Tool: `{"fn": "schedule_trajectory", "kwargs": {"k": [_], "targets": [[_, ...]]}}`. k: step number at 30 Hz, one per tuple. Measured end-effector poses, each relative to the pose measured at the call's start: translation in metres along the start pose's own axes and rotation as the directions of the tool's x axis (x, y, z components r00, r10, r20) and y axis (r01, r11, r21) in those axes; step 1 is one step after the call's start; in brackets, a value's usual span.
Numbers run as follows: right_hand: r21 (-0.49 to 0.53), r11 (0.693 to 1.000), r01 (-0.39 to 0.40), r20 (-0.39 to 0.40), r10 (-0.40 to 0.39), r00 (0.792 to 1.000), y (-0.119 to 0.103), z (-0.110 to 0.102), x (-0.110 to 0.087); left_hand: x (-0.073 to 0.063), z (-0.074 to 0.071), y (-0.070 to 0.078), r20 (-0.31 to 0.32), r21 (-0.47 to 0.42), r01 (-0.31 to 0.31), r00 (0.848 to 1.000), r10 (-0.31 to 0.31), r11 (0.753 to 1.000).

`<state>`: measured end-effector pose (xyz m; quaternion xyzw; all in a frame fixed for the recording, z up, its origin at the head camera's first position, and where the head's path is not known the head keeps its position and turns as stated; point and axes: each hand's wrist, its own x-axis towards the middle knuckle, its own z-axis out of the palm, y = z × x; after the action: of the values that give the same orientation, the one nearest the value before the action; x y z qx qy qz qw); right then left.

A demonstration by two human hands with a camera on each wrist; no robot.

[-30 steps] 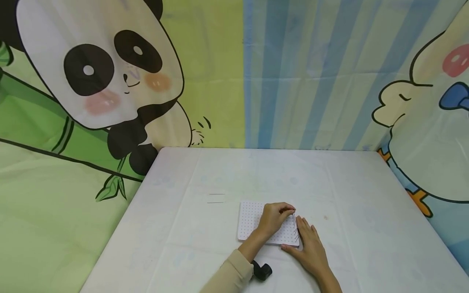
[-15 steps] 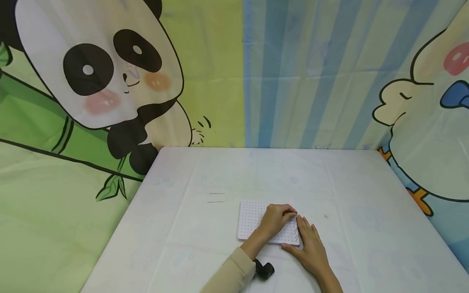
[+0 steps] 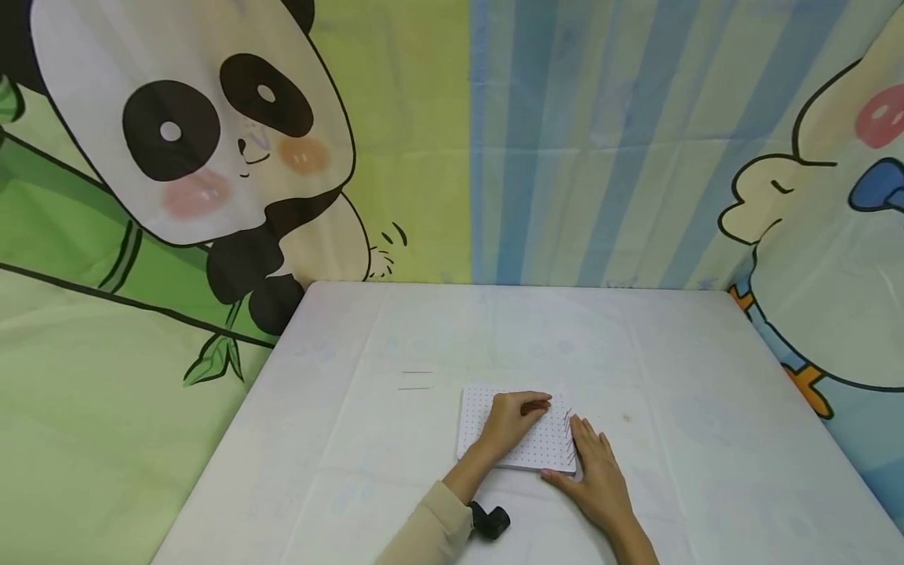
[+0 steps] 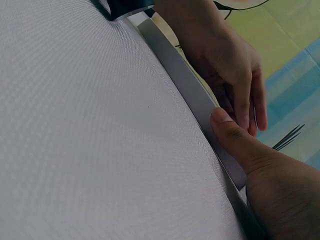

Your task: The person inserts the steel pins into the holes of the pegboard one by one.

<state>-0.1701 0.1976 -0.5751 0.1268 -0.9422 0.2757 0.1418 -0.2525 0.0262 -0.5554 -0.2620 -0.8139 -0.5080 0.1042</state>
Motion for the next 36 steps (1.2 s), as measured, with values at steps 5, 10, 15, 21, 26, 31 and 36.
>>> {"fn": "schedule_trajectory", "kwargs": {"k": [5,10,15,21,26,31,36], "targets": [[-0.007,1.0,-0.011,0.007,0.011,1.0,0.0,-0.001,0.0,-0.006,-0.045,-0.012,-0.129,-0.037,0.079,0.988,-0.083,0.996],[-0.02,1.0,-0.013,0.011,0.013,1.0,0.001,-0.001,0.0,-0.017,-0.104,-0.033,-0.302,0.054,0.091,0.951,-0.07,0.994],[-0.015,1.0,-0.016,0.019,0.016,1.0,0.0,-0.001,0.0,-0.037,-0.149,-0.056,-0.401,0.218,0.125,0.916,-0.028,0.968],[-0.001,1.0,-0.025,0.033,0.025,0.999,-0.001,0.0,0.0,-0.053,-0.168,-0.073,-0.374,0.266,0.214,0.922,-0.104,0.94],[-0.007,1.0,-0.029,0.041,0.029,0.999,-0.001,0.001,-0.001,-0.053,-0.166,-0.08,-0.303,0.278,0.27,0.935,-0.182,0.922],[-0.005,0.999,-0.032,0.044,0.032,0.999,-0.001,0.003,-0.002,-0.05,-0.164,-0.083,-0.294,0.314,0.271,0.939,-0.178,0.91],[-0.007,1.0,-0.029,0.033,0.03,0.999,0.0,0.003,-0.001,-0.045,-0.163,-0.086,-0.287,0.303,0.239,0.946,-0.151,0.923]]}}
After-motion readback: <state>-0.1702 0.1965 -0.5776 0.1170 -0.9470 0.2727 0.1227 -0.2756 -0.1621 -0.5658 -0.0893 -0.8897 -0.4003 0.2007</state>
